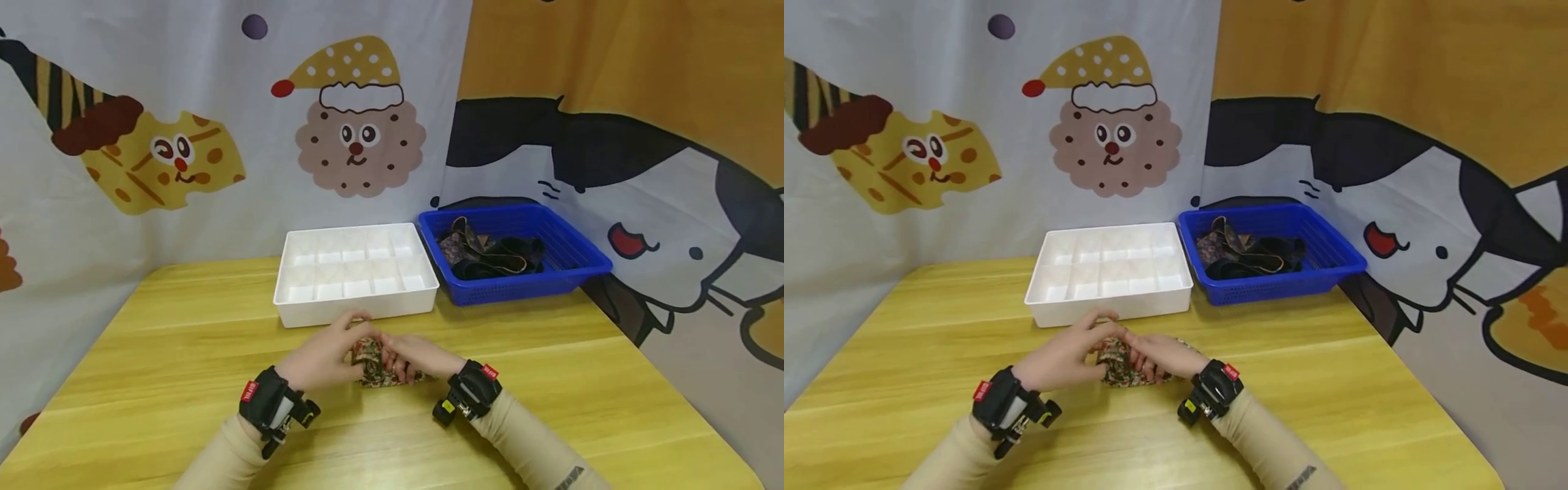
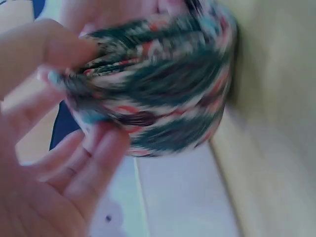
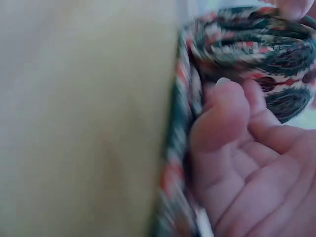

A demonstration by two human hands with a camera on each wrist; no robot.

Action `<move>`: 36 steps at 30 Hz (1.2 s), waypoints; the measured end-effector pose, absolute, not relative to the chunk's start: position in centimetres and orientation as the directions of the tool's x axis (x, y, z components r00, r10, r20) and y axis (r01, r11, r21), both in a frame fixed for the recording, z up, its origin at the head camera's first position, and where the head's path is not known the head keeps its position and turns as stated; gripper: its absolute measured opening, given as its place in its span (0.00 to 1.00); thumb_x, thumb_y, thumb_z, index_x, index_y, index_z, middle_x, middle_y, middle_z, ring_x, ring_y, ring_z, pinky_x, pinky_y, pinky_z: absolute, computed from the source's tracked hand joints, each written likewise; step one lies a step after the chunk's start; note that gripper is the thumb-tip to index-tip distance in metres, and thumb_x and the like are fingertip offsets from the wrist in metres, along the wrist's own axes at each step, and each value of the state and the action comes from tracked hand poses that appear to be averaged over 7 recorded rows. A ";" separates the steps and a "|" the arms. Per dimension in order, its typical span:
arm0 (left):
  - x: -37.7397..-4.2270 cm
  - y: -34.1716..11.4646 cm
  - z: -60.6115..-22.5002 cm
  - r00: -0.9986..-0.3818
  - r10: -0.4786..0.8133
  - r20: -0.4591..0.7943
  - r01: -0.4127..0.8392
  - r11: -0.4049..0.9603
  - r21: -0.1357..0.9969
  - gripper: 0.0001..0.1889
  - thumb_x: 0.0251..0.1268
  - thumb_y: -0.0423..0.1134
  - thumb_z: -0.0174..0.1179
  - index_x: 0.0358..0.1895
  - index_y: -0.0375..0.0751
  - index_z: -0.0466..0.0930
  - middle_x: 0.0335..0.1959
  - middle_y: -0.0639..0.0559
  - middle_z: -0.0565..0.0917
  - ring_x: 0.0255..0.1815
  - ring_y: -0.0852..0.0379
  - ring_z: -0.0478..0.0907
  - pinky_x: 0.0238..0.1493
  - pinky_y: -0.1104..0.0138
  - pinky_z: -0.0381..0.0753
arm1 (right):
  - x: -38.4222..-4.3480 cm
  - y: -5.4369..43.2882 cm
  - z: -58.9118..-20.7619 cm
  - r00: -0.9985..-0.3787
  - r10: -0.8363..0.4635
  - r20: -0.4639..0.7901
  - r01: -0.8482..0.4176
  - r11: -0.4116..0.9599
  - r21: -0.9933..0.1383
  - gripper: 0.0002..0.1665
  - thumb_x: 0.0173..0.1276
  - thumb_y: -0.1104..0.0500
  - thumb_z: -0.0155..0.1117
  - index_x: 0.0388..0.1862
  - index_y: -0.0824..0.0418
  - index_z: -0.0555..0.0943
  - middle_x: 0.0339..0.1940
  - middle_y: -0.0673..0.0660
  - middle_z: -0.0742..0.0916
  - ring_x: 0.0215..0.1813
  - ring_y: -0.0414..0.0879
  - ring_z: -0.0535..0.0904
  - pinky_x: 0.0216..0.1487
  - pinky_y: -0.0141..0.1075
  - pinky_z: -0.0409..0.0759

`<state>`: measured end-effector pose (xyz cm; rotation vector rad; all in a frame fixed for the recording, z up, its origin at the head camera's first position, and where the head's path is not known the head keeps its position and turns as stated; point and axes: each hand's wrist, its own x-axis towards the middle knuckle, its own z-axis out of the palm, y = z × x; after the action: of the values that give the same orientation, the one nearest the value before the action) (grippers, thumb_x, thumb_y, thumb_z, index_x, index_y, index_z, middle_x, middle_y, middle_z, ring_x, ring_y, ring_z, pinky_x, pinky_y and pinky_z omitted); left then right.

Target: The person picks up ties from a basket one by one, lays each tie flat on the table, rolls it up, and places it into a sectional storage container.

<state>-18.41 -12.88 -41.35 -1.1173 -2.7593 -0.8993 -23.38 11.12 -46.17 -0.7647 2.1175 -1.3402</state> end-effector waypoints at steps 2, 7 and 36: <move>-18.4 -12.5 -41.5 -0.744 0.617 0.258 0.622 0.496 0.606 0.33 0.57 0.28 0.70 0.68 0.44 0.74 0.71 0.36 0.64 0.51 0.47 0.80 0.51 0.55 0.86 | -23.5 11.7 -45.5 -0.725 -0.671 -0.154 -0.181 0.401 -0.898 0.48 0.78 0.22 0.39 0.36 0.64 0.83 0.25 0.54 0.84 0.22 0.42 0.77 0.22 0.33 0.76; -18.7 -11.7 -42.7 -0.749 0.576 0.326 0.608 0.404 0.683 0.27 0.61 0.30 0.67 0.65 0.41 0.75 0.60 0.43 0.69 0.51 0.49 0.79 0.53 0.53 0.86 | -24.2 13.5 -44.0 -0.764 -0.612 -0.204 -0.190 0.516 -0.835 0.45 0.78 0.24 0.40 0.33 0.61 0.85 0.26 0.55 0.86 0.21 0.42 0.76 0.19 0.32 0.71; -18.3 -4.3 -44.8 -0.657 0.704 0.269 0.724 0.689 -0.035 0.33 0.54 0.56 0.79 0.59 0.43 0.82 0.55 0.51 0.84 0.55 0.51 0.81 0.54 0.61 0.84 | -23.9 18.3 -45.5 -0.895 -0.445 -0.032 -0.345 0.736 -0.582 0.11 0.66 0.56 0.68 0.25 0.58 0.83 0.18 0.47 0.79 0.20 0.39 0.72 0.24 0.33 0.70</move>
<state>-18.34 -4.35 -44.79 -1.1400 -2.6395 -0.1087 -23.89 18.30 -45.54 -0.6346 2.7675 -0.8781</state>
